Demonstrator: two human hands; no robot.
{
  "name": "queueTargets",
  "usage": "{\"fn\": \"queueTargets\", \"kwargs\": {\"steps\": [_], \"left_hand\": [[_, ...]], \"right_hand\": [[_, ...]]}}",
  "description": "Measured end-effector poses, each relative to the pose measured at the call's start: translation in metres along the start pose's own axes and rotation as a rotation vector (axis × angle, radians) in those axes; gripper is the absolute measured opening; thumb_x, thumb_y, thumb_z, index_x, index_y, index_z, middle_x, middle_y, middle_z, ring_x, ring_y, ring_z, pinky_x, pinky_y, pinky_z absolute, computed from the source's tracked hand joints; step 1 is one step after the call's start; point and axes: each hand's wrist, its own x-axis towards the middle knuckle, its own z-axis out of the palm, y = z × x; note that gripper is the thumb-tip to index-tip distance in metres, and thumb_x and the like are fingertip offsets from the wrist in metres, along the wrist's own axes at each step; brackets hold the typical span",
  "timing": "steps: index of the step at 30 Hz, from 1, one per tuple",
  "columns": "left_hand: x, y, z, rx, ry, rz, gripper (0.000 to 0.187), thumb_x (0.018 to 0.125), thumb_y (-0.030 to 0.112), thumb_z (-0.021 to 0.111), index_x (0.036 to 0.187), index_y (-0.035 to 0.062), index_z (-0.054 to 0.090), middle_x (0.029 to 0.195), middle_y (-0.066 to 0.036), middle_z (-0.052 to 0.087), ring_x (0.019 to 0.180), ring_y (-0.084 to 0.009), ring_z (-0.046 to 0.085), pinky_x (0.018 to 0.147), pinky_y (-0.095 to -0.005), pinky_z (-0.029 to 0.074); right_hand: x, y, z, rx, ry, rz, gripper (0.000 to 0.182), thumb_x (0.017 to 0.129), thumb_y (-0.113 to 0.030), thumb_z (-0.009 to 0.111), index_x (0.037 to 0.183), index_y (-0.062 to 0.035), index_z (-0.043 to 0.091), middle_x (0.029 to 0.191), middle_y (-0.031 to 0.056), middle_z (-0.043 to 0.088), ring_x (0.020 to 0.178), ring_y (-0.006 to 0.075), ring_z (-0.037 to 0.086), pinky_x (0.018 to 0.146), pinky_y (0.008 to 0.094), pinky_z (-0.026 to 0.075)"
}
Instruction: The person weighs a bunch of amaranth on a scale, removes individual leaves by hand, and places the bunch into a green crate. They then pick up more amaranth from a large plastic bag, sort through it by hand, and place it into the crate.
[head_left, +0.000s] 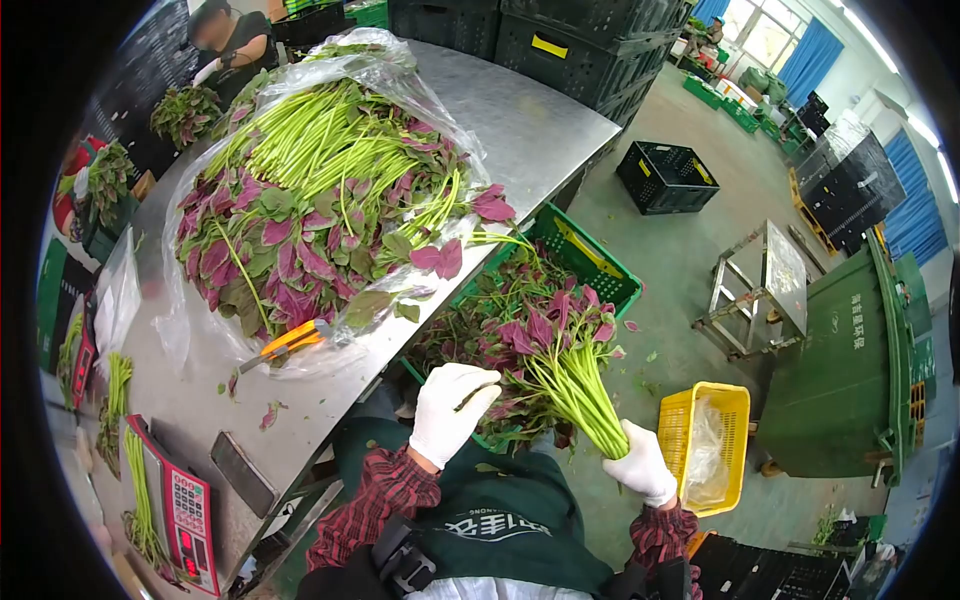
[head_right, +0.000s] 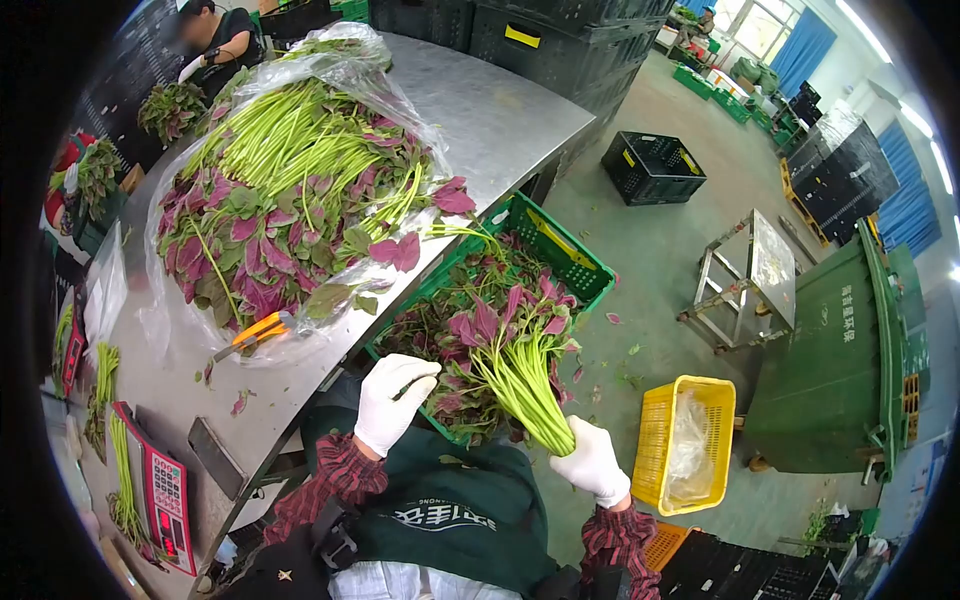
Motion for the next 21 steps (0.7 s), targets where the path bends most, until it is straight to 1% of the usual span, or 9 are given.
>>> {"fn": "queueTargets", "kwargs": {"steps": [1,4,5,7,10,13,16,20,21], "left_hand": [[-0.002,-0.001,0.003,-0.001,0.0,0.003,0.014,0.08,0.005,0.063,0.093,0.0031,0.069,0.085,-0.008,0.066,0.079,-0.0184,0.062,0.072,-0.0285,0.048],[-0.019,-0.023,0.022,-0.422,-0.087,-0.48,0.019,0.091,0.011,0.054,0.095,-0.0028,0.066,0.088,-0.009,0.068,0.078,-0.015,0.063,0.075,-0.0271,0.05],[-0.023,-0.035,0.027,-0.784,-0.256,-0.768,0.021,0.092,0.012,0.053,0.102,-0.0042,0.063,0.093,-0.01,0.067,0.082,-0.0177,0.064,0.077,-0.0284,0.051],[-0.035,-0.041,0.029,-1.048,-0.725,-0.835,0.031,0.092,0.011,0.054,0.119,-0.0042,0.054,0.106,-0.014,0.064,0.095,-0.021,0.063,0.085,-0.0313,0.05],[-0.062,-0.027,0.052,-1.388,-1.039,-1.022,0.064,0.091,0.009,0.056,0.144,0.0013,0.021,0.139,-0.017,0.04,0.127,-0.0226,0.042,0.105,-0.0342,0.036],[-0.065,-0.029,0.068,-1.705,-0.964,-1.068,0.074,0.091,0.013,0.057,0.147,0.0086,0.01,0.148,-0.016,0.024,0.136,-0.0227,0.028,0.111,-0.0362,0.026],[-0.046,-0.039,0.081,-1.853,-0.934,-0.947,0.084,0.084,0.038,0.064,0.146,0.0085,0.015,0.151,-0.014,0.016,0.14,-0.0235,0.016,0.114,-0.0404,0.016],[-0.024,-0.035,0.097,-1.99,-0.695,-1.273,0.081,0.079,0.04,0.066,0.14,0.0026,0.028,0.143,-0.015,0.034,0.135,-0.0285,0.028,0.114,-0.0449,0.017],[-0.023,-0.027,0.098,-2.018,-0.657,-1.127,0.073,0.083,0.036,0.063,0.138,0.0012,0.03,0.142,-0.016,0.036,0.132,-0.0299,0.032,0.113,-0.046,0.02]], "right_hand": [[0.0,-0.001,0.0,-0.066,0.036,-0.021,0.024,0.062,-0.009,0.065,0.084,-0.0026,0.056,0.073,0.0165,0.06,0.071,0.0364,0.06,0.064,0.0381,0.049],[0.001,-0.005,0.004,-0.298,0.197,-0.16,0.025,0.061,-0.007,0.066,0.084,-0.0046,0.057,0.074,0.0145,0.059,0.07,0.0364,0.059,0.062,0.0397,0.048],[0.002,-0.006,0.005,-0.296,0.202,-0.162,0.025,0.061,-0.007,0.066,0.084,-0.0046,0.057,0.074,0.0145,0.059,0.07,0.0364,0.059,0.062,0.0397,0.048],[0.007,-0.007,0.007,-0.5,0.352,-0.312,0.021,0.062,-0.005,0.063,0.082,-0.0053,0.056,0.072,0.0129,0.056,0.065,0.0333,0.056,0.059,0.0394,0.045],[0.017,-0.017,0.005,-0.754,0.315,-0.376,0.015,0.065,-0.005,0.058,0.078,-0.006,0.052,0.07,0.0116,0.052,0.062,0.0294,0.053,0.056,0.038,0.042],[0.028,-0.021,0.005,-0.93,0.274,-0.454,0.009,0.068,-0.006,0.054,0.076,-0.0068,0.049,0.069,0.0104,0.049,0.062,0.0262,0.051,0.055,0.0362,0.041],[0.04,-0.027,-0.003,-0.979,0.214,-0.545,0.007,0.07,-0.009,0.054,0.075,-0.007,0.05,0.068,0.0096,0.049,0.062,0.0254,0.052,0.055,0.0362,0.041],[0.044,-0.035,-0.007,-1.014,0.059,-0.704,0.007,0.07,-0.012,0.055,0.073,-0.0074,0.05,0.068,0.0094,0.05,0.063,0.0244,0.054,0.053,0.036,0.042],[0.044,-0.033,-0.003,-1.087,0.067,-0.737,0.007,0.071,-0.013,0.056,0.072,-0.0086,0.05,0.066,0.0078,0.05,0.061,0.0224,0.054,0.051,0.0363,0.041]]}}
